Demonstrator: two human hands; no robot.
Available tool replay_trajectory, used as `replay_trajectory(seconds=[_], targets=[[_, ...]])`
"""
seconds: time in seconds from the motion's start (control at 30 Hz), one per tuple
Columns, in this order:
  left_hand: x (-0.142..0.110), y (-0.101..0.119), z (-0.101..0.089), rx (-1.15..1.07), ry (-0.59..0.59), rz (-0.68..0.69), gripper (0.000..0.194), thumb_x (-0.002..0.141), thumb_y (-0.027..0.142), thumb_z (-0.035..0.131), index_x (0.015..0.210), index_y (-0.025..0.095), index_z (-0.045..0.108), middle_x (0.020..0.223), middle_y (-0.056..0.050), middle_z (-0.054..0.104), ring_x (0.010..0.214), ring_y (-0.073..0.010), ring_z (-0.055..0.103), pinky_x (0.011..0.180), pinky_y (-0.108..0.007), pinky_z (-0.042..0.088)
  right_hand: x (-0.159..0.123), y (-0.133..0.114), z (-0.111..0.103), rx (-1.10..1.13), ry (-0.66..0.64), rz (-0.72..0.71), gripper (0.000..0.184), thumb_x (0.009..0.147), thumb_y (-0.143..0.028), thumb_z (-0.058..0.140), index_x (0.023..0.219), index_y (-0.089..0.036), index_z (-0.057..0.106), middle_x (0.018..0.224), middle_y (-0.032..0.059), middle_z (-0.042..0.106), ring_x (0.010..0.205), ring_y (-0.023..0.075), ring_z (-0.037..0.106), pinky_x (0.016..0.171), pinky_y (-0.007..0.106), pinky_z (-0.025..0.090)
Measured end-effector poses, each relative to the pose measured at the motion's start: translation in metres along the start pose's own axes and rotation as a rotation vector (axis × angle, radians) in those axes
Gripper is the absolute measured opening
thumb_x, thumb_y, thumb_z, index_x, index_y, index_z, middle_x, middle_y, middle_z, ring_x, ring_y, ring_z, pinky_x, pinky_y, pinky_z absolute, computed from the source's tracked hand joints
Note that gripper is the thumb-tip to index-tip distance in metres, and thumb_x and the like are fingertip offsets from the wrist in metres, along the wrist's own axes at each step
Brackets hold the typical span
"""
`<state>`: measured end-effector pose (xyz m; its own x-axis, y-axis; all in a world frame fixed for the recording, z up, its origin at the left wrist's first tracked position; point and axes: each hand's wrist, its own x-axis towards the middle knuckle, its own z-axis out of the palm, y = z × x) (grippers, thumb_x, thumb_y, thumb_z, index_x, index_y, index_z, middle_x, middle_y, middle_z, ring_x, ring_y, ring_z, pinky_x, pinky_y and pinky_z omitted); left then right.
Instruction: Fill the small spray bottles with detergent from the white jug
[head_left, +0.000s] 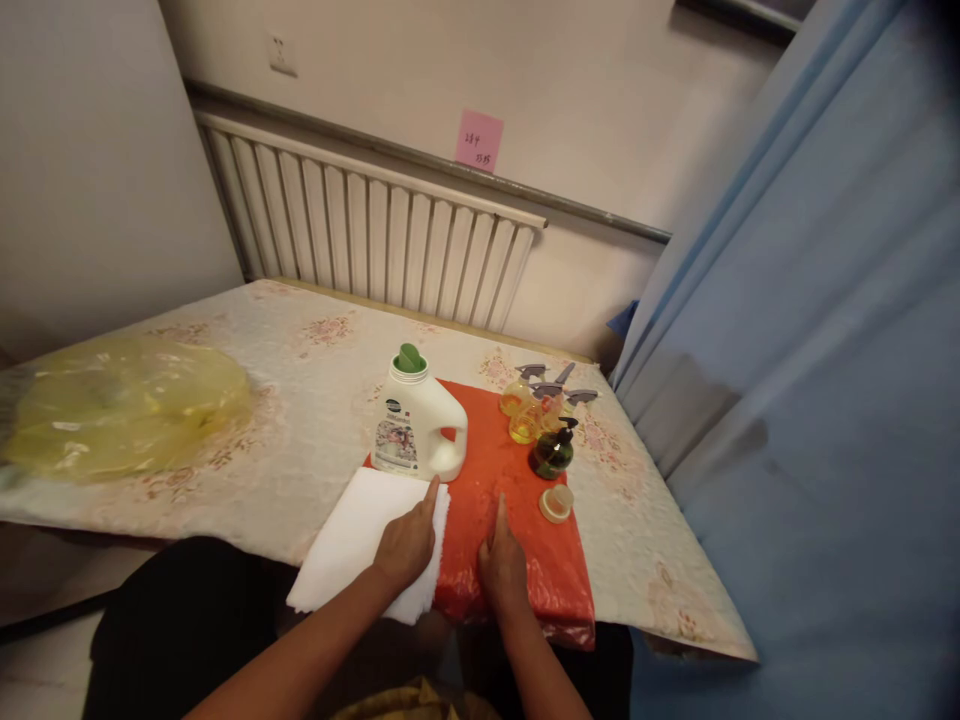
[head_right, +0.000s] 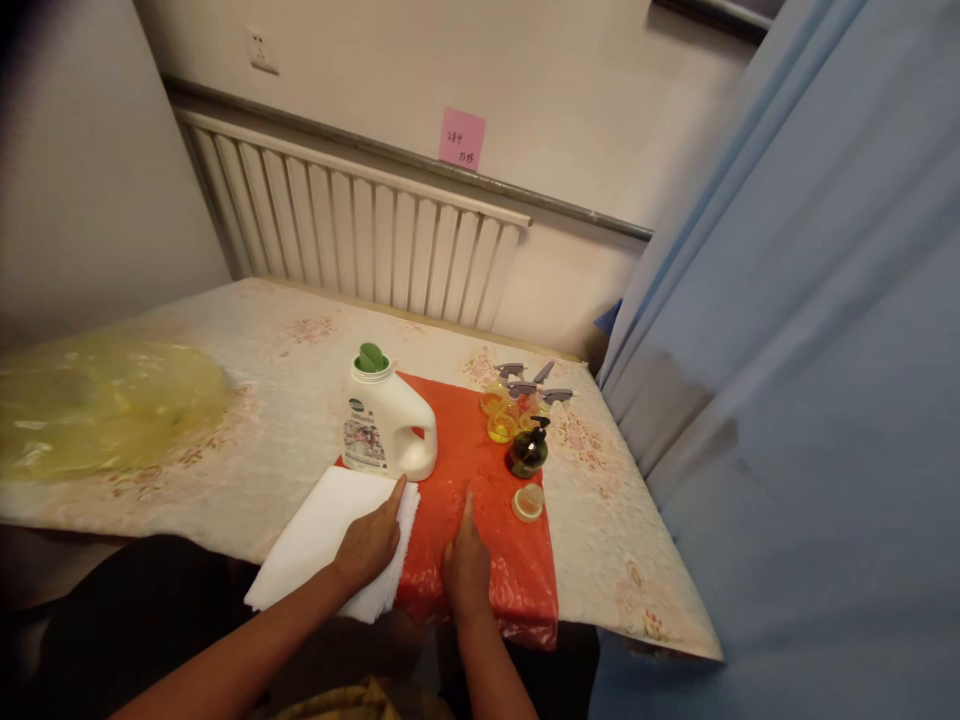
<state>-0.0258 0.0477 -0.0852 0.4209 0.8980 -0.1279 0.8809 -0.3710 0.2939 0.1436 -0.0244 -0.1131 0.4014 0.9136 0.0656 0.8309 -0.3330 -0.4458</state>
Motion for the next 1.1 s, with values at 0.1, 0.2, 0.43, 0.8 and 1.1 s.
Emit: replay_trajectory(seconds=[0.1,0.2,0.43,0.8,1.1], targets=[[0.0,0.0001,-0.0006,0.008,-0.006,0.0,0.073,0.091,0.011,0.032,0.156,0.019,0.001,0.13,-0.013,0.064,0.103,-0.0239,0.066,0.086,-0.034,0.046,0.0002,0.0009,0.0017,0.0,0.011,0.0,0.08,0.085,-0.009,0.042,0.157,-0.013,0.009,0.108,0.0137,0.074,0.084,0.0244,0.072,0.071,0.03,0.049],[-0.0007,0.0002,-0.0018,-0.003,-0.003,0.009,0.073,0.09,0.011,0.033,0.156,0.018,0.001,0.131,-0.013,0.063,0.103,-0.0242,0.066,0.086,-0.034,0.046,0.0002,0.0016,0.0033,-0.011,0.014,0.003,0.08,0.085,-0.01,0.043,0.157,-0.013,0.009,0.103,0.0129,0.075,0.083,0.0246,0.072,0.07,0.03,0.049],[-0.0013,0.0012,-0.0032,-0.003,-0.024,-0.001,0.075,0.091,0.012,0.035,0.156,0.019,-0.003,0.133,-0.014,0.062,0.105,-0.0232,0.066,0.088,-0.033,0.045,0.0007,0.0018,0.0034,-0.009,0.002,0.001,0.08,0.085,-0.009,0.043,0.157,-0.013,0.009,0.101,0.0117,0.075,0.083,0.0232,0.072,0.07,0.029,0.048],[-0.0017,-0.0006,-0.0005,-0.032,-0.002,0.014,0.075,0.092,0.012,0.035,0.156,0.021,-0.003,0.131,-0.012,0.062,0.104,-0.0235,0.065,0.087,-0.033,0.045,0.0005,0.0009,0.0018,0.007,0.003,0.007,0.078,0.085,-0.01,0.042,0.157,-0.012,0.011,0.105,0.0126,0.074,0.084,0.024,0.071,0.071,0.029,0.048],[-0.0001,-0.0023,0.0034,-0.021,0.016,0.023,0.08,0.091,0.011,0.035,0.155,0.022,-0.01,0.132,-0.013,0.062,0.101,-0.0238,0.066,0.084,-0.033,0.046,-0.0004,0.0001,0.0021,-0.007,0.002,0.005,0.078,0.086,-0.009,0.042,0.157,-0.011,0.011,0.106,0.0135,0.074,0.085,0.0246,0.071,0.071,0.03,0.048]])
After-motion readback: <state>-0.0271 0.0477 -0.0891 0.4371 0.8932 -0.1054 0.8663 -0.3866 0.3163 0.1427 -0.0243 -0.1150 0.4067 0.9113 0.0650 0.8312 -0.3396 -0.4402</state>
